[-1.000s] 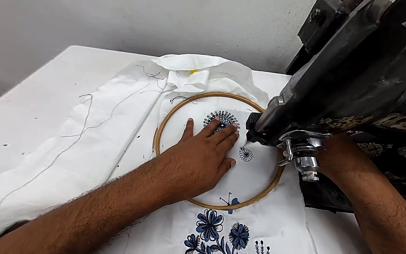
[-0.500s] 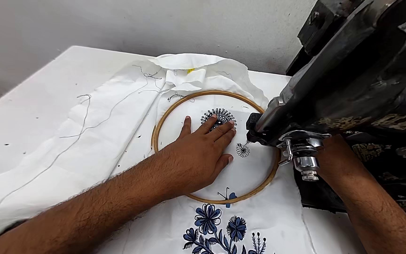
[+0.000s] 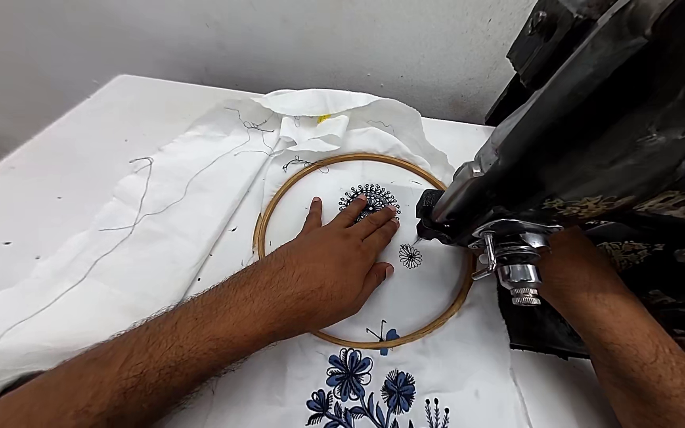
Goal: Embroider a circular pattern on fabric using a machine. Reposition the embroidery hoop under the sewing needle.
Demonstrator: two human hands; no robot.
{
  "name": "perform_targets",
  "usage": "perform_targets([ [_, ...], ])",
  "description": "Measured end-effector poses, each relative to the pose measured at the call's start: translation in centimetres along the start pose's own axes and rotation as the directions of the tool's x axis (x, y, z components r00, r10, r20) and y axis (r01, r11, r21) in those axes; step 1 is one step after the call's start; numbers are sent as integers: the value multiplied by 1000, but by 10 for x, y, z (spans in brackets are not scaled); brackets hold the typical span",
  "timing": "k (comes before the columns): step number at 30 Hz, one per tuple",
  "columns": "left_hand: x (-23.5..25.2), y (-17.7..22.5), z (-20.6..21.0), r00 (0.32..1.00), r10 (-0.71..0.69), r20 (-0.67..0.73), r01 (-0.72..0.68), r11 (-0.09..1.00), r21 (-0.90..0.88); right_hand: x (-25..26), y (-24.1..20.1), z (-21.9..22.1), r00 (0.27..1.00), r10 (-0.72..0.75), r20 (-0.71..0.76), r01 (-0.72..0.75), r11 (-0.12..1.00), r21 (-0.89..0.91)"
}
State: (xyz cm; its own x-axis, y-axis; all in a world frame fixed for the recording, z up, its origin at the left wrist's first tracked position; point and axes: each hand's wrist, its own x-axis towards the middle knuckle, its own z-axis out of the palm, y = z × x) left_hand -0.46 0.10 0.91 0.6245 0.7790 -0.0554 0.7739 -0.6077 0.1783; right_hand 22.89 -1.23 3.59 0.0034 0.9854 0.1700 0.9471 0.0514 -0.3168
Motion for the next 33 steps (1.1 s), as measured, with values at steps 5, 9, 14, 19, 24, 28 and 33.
perform_targets([
  [5,-1,1,-1,1000,-5,-10,5,1000,4,0,7,4,997,-62,-37,63,997,36],
  [9,-4,4,-2,1000,-10,11,10,1000,11,0,-2,-3,997,55,55,-57,998,20],
  [14,-1,0,-1,1000,-9,1,9,1000,1,-1,3,2,1000,-6,-21,6,1000,19],
  [19,-2,2,-1,1000,-9,-5,9,1000,-1,0,-4,-2,998,55,23,-55,998,23],
  [24,-4,3,-2,1000,4,9,-4,1000,1,2,-3,-5,999,-9,51,10,1000,-25],
  [28,-1,-1,-1,1000,2,2,-2,1000,-3,0,-2,-1,999,48,0,-48,997,60],
  [33,2,-4,-1,1000,-4,-13,4,1000,-13,3,8,10,993,-66,-95,76,991,108],
])
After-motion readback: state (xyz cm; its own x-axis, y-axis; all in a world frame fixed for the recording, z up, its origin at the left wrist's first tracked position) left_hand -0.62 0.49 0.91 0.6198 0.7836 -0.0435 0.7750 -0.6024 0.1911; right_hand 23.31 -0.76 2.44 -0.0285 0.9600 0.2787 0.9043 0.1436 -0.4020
